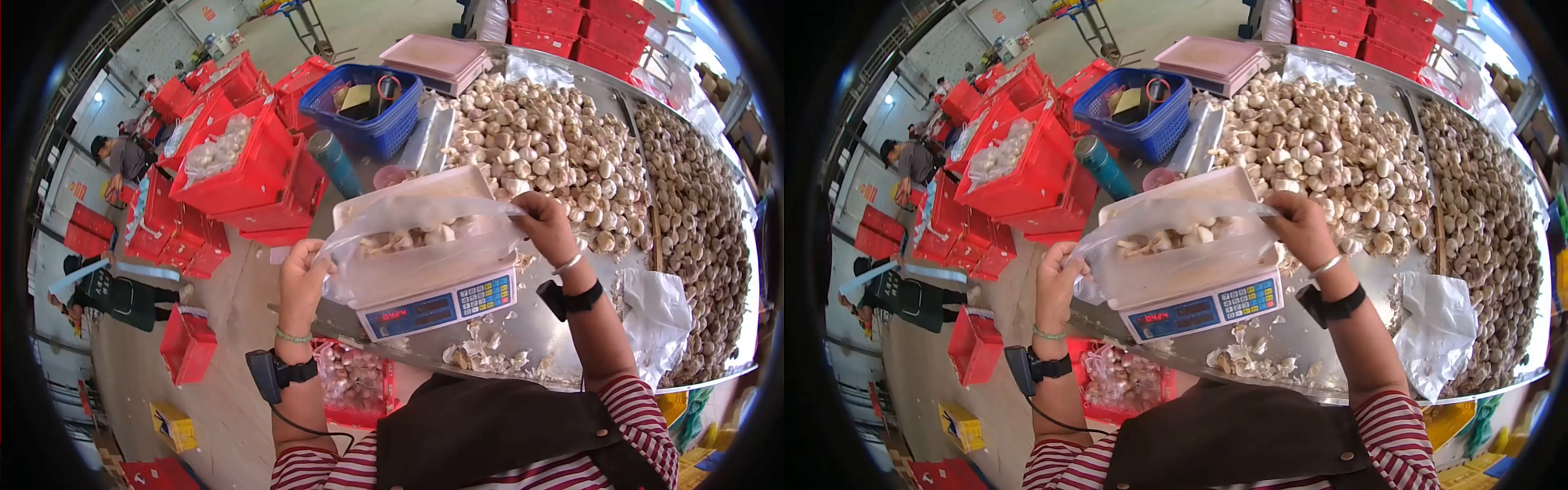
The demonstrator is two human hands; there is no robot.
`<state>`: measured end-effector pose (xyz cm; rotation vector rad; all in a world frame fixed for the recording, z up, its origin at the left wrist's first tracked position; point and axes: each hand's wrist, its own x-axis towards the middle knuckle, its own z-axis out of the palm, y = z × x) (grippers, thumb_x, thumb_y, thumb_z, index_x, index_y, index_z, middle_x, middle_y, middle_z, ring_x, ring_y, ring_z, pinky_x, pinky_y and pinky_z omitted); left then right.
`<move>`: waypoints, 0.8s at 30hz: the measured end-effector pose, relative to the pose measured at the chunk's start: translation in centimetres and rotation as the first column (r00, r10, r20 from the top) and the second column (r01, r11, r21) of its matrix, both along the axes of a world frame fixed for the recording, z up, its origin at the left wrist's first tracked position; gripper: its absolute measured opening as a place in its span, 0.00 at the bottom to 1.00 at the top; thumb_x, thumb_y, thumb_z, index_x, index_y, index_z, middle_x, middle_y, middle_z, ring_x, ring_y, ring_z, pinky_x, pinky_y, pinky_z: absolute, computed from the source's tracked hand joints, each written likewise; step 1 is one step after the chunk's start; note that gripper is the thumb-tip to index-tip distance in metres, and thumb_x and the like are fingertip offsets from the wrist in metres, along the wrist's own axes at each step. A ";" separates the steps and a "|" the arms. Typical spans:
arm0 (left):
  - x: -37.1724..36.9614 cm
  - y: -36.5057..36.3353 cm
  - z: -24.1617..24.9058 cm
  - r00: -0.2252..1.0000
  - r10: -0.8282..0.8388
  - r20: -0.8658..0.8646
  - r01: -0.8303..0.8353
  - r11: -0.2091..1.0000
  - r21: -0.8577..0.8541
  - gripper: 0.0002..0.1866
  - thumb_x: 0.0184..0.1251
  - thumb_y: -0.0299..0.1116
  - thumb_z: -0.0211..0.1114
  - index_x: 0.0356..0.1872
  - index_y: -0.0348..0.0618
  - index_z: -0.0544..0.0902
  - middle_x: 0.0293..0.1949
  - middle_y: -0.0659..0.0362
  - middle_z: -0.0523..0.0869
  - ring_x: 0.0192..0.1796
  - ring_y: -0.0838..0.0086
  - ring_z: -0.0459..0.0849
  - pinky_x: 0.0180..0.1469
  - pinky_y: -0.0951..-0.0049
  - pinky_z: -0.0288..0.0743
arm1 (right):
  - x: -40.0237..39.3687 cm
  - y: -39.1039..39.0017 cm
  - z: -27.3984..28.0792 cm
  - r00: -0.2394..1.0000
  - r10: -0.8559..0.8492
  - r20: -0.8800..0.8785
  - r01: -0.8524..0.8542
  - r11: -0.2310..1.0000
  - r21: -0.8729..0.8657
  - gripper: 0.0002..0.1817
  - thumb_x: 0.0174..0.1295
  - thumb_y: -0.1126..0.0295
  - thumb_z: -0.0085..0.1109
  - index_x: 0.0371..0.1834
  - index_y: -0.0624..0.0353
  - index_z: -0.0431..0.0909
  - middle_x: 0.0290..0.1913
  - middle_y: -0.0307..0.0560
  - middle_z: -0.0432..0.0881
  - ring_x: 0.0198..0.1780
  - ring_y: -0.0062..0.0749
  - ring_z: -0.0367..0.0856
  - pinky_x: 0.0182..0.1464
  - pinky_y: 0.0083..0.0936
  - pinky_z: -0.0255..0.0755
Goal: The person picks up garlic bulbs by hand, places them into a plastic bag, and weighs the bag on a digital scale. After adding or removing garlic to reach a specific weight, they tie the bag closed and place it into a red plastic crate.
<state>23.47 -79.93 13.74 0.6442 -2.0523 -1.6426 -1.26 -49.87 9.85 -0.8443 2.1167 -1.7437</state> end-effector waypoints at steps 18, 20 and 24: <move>-1.7 4.4 0.6 0.986 0.148 -0.079 -0.146 0.989 0.031 0.13 0.62 0.22 0.60 0.47 0.32 0.75 0.36 0.59 0.83 0.35 0.83 0.79 0.36 0.81 0.72 | -5.7 11.5 -15.3 0.845 -0.155 -0.513 0.512 0.516 0.687 0.35 0.56 0.68 0.61 0.68 0.44 0.61 0.63 0.56 0.70 0.63 0.51 0.69 0.64 0.48 0.61; -1.7 5.7 1.2 0.978 0.160 -0.134 -0.158 0.987 0.023 0.13 0.62 0.22 0.59 0.48 0.32 0.74 0.36 0.59 0.83 0.36 0.83 0.79 0.38 0.82 0.72 | -6.8 13.3 -17.0 0.899 -0.214 -0.382 0.423 0.654 0.627 0.35 0.55 0.75 0.57 0.69 0.48 0.60 0.62 0.59 0.71 0.61 0.53 0.71 0.61 0.42 0.66; -1.4 7.5 0.6 0.955 0.168 -0.245 -0.154 0.985 0.075 0.12 0.66 0.22 0.57 0.49 0.33 0.74 0.35 0.60 0.82 0.36 0.83 0.78 0.40 0.82 0.72 | -6.7 14.0 -17.2 0.857 -0.234 -0.459 0.450 0.772 0.448 0.35 0.56 0.79 0.53 0.70 0.55 0.57 0.47 0.55 0.79 0.47 0.45 0.80 0.47 0.36 0.74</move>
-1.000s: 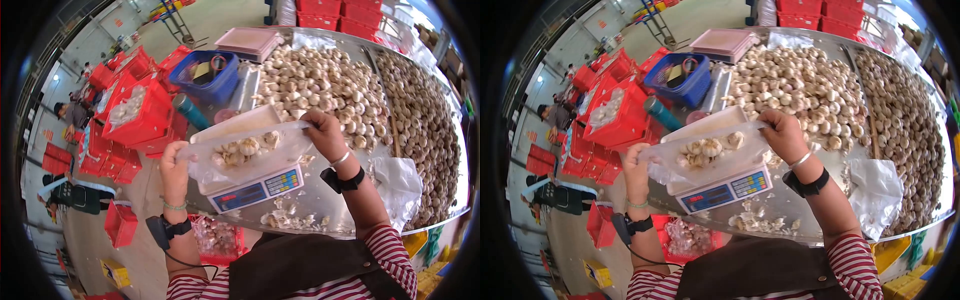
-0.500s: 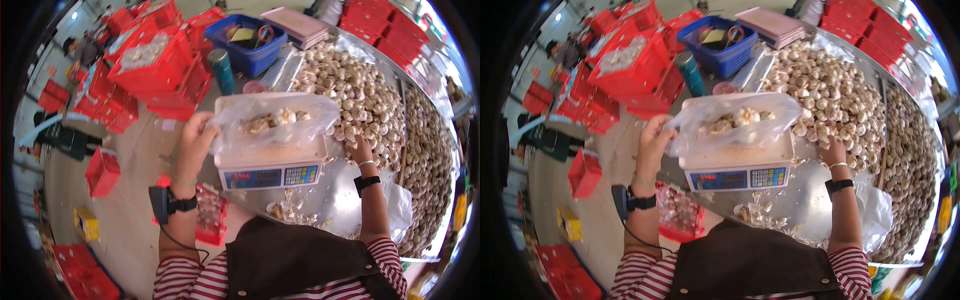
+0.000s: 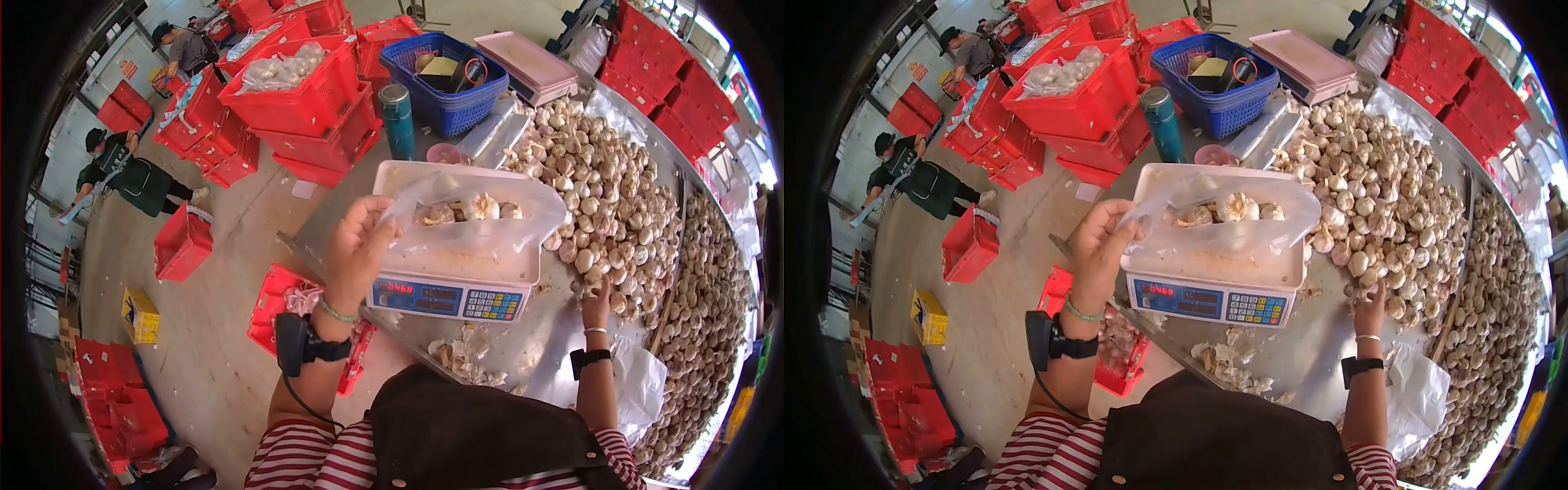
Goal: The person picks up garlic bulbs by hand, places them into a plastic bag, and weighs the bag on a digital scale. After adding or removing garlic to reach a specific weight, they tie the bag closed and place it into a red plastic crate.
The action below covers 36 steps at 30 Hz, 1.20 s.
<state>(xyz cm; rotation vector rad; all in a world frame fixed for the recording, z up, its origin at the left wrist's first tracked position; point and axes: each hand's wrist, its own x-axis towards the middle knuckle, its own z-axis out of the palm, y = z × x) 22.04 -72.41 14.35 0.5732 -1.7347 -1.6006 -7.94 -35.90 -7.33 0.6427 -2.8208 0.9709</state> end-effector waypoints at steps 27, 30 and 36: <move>0.4 -0.5 0.0 0.940 -0.134 -0.313 0.182 0.975 0.126 0.20 0.69 0.32 0.57 0.60 0.40 0.70 0.58 0.50 0.76 0.36 0.77 0.80 0.39 0.78 0.73 | 10.1 -22.7 19.8 0.629 0.769 0.109 -0.693 0.619 -0.369 0.27 0.52 0.77 0.67 0.57 0.61 0.71 0.52 0.47 0.75 0.51 0.34 0.76 0.52 0.26 0.73; 0.1 -0.2 0.2 0.944 -0.109 -0.312 0.129 0.991 0.043 0.19 0.68 0.31 0.57 0.59 0.38 0.71 0.58 0.50 0.76 0.40 0.76 0.79 0.44 0.76 0.74 | 12.1 -19.8 21.6 0.432 0.831 0.350 -0.426 0.530 -0.733 0.27 0.61 0.76 0.62 0.63 0.59 0.63 0.50 0.40 0.73 0.47 0.21 0.75 0.45 0.18 0.76; 0.3 1.2 0.2 0.961 -0.083 -0.265 0.083 0.996 -0.012 0.16 0.70 0.26 0.55 0.57 0.36 0.70 0.56 0.52 0.76 0.45 0.76 0.77 0.52 0.74 0.72 | 15.0 -15.4 22.1 0.172 0.921 0.350 0.137 0.329 -0.934 0.36 0.61 0.53 0.59 0.67 0.61 0.58 0.57 0.54 0.72 0.48 0.38 0.79 0.44 0.29 0.77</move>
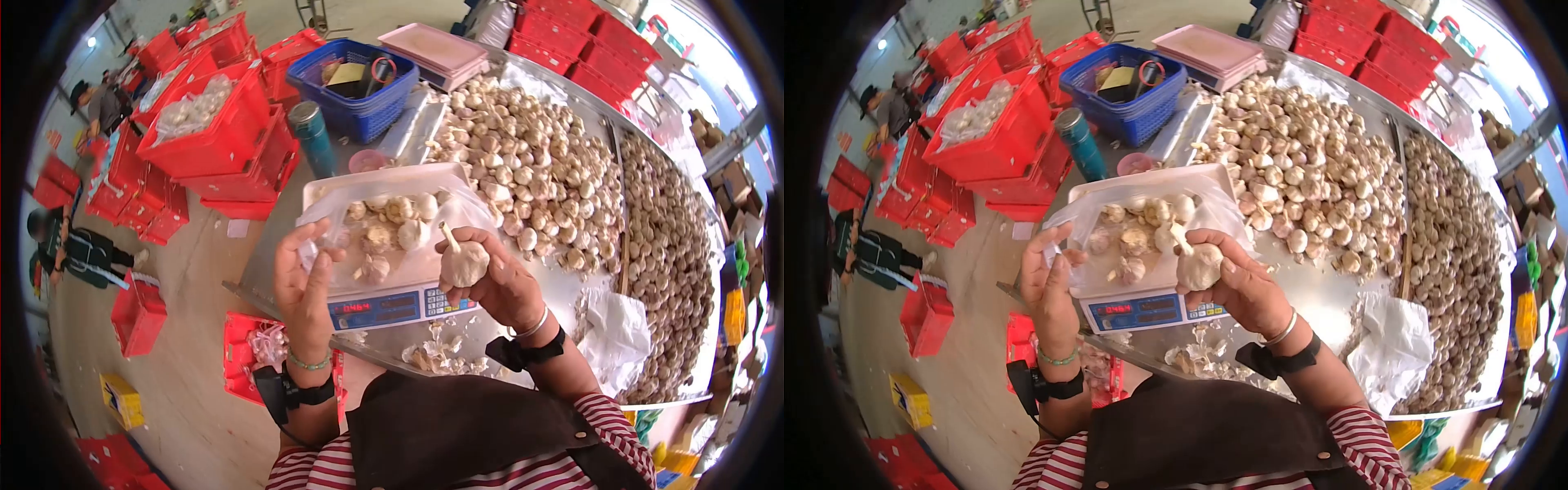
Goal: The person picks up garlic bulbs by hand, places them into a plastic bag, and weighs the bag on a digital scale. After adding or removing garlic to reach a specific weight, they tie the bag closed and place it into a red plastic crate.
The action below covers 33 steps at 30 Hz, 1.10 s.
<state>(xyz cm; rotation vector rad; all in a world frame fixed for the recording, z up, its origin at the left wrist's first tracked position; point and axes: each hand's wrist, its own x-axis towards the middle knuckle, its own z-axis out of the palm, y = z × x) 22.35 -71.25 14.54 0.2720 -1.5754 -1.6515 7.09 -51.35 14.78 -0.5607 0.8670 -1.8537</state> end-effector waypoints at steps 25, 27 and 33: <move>0.2 -0.1 -0.6 0.973 0.207 0.104 -0.200 0.977 -0.070 0.24 0.64 0.22 0.63 0.60 0.37 0.67 0.44 0.59 0.81 0.46 0.81 0.77 0.49 0.79 0.72 | -1.9 -5.9 -1.5 0.444 -0.010 -0.896 0.238 0.965 0.107 0.20 0.67 0.64 0.53 0.60 0.61 0.68 0.50 0.54 0.76 0.47 0.40 0.79 0.47 0.32 0.74; 0.5 -0.6 -1.1 0.965 0.227 0.135 -0.216 0.972 -0.090 0.25 0.64 0.21 0.62 0.61 0.37 0.65 0.45 0.57 0.81 0.46 0.80 0.78 0.49 0.78 0.73 | -2.1 -6.9 -1.1 -0.006 0.052 -0.999 0.305 0.951 0.048 0.26 0.64 0.60 0.57 0.62 0.61 0.67 0.57 0.62 0.72 0.54 0.60 0.74 0.55 0.43 0.70; 1.0 -1.6 -1.1 0.982 0.155 0.108 -0.163 0.984 0.075 0.21 0.65 0.24 0.60 0.58 0.34 0.68 0.39 0.58 0.80 0.41 0.79 0.79 0.49 0.74 0.75 | -4.6 -5.4 2.0 -0.318 0.364 -0.875 0.207 0.928 0.311 0.37 0.50 0.54 0.70 0.63 0.57 0.68 0.54 0.56 0.77 0.57 0.49 0.75 0.61 0.40 0.63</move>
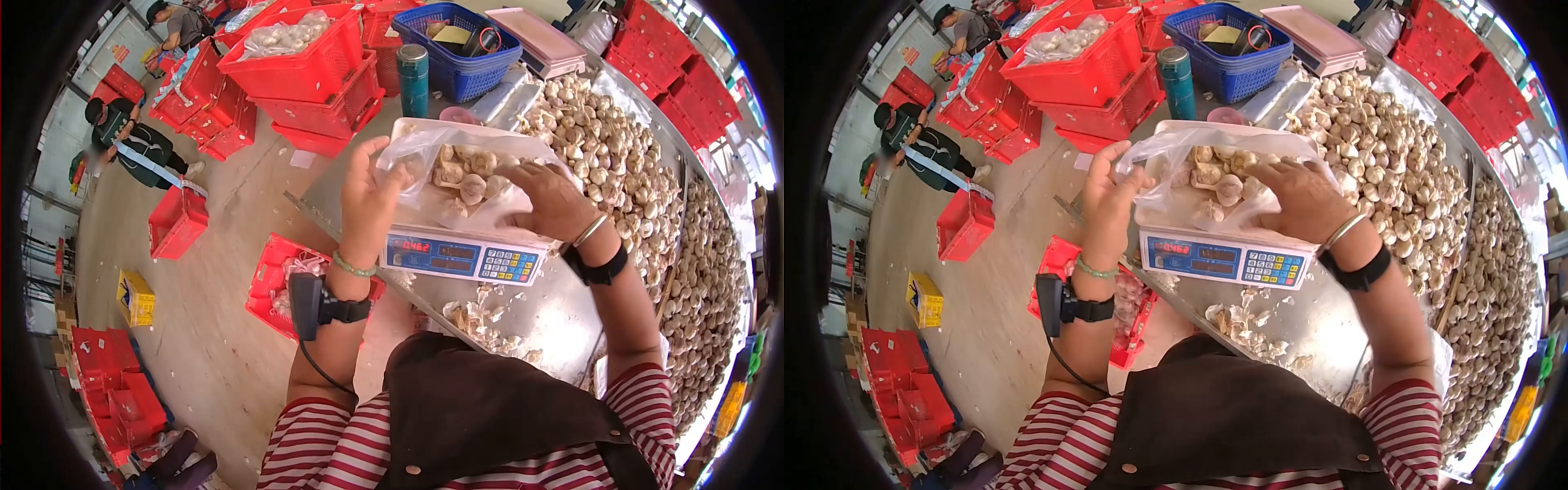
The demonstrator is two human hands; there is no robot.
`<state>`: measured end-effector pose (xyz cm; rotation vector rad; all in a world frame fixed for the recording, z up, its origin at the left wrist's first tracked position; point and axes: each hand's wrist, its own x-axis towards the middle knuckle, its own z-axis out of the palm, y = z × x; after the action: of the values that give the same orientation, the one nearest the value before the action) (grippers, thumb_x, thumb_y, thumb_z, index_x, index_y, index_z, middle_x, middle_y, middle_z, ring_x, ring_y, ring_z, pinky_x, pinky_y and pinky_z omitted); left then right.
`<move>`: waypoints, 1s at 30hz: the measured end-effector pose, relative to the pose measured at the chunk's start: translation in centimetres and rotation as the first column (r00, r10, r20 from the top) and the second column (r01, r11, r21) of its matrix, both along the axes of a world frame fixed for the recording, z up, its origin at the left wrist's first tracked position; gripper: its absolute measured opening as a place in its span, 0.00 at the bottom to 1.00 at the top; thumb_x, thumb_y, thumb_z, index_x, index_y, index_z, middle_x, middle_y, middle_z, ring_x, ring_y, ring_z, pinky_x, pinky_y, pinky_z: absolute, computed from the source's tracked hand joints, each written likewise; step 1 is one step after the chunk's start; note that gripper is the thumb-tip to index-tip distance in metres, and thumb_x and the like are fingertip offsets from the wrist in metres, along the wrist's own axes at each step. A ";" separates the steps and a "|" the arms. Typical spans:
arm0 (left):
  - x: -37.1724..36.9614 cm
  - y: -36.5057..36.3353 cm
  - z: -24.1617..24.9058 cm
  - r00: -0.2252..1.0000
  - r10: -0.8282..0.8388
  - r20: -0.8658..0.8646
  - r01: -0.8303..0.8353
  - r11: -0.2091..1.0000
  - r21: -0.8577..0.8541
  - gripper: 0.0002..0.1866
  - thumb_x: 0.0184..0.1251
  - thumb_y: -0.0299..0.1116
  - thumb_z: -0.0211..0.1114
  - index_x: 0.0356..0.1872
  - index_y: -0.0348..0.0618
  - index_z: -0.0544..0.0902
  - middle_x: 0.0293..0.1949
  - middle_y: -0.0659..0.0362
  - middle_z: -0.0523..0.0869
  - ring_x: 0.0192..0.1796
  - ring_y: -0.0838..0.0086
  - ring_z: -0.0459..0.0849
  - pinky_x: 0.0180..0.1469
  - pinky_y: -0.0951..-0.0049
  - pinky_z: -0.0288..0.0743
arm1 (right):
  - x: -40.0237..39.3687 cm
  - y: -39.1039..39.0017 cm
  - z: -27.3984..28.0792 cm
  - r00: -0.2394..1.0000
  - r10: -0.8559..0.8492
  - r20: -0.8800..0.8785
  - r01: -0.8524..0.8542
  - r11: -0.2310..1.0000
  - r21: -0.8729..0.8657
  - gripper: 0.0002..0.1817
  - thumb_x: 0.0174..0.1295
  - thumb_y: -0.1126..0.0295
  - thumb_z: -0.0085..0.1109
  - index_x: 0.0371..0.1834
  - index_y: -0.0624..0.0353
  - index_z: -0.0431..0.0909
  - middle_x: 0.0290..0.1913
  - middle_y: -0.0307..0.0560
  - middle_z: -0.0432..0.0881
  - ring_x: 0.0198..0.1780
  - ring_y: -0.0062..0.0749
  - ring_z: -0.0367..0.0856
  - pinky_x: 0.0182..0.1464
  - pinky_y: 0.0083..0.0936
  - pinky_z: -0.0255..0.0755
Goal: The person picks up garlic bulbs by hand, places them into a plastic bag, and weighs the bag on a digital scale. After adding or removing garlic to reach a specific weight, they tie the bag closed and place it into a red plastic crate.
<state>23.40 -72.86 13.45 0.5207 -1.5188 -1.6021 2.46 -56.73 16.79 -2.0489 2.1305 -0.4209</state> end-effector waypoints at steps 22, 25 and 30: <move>-5.3 17.4 1.4 0.738 -0.595 -0.319 0.647 0.488 0.586 0.06 0.65 0.21 0.53 0.33 0.44 0.68 0.44 0.49 0.82 0.44 0.66 0.84 0.40 0.73 0.80 | -0.6 29.0 0.9 0.307 -0.528 0.792 0.884 0.466 -0.033 0.13 0.55 0.66 0.70 0.38 0.63 0.81 0.32 0.38 0.81 0.33 0.18 0.74 0.39 0.16 0.69; -6.2 22.3 -2.5 0.528 -0.816 -0.237 0.688 0.248 0.682 0.07 0.67 0.34 0.63 0.37 0.42 0.77 0.45 0.51 0.84 0.48 0.70 0.83 0.44 0.75 0.79 | 2.1 30.3 -2.3 -0.012 -0.172 0.985 0.718 0.684 0.128 0.29 0.54 0.65 0.72 0.58 0.62 0.73 0.45 0.45 0.83 0.44 0.24 0.80 0.48 0.21 0.73; -8.6 28.6 -4.1 0.374 -0.914 -0.155 0.632 0.130 0.764 0.15 0.65 0.43 0.66 0.45 0.43 0.80 0.43 0.60 0.83 0.45 0.78 0.82 0.46 0.77 0.78 | 6.0 28.2 -3.6 0.647 -0.404 0.646 0.611 0.782 -0.124 0.46 0.40 0.72 0.75 0.67 0.61 0.61 0.52 0.58 0.78 0.53 0.50 0.77 0.55 0.38 0.72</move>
<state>14.79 -44.30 9.32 0.4097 -1.3877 -3.2825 8.43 -28.50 13.21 -1.0938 2.2656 -1.3861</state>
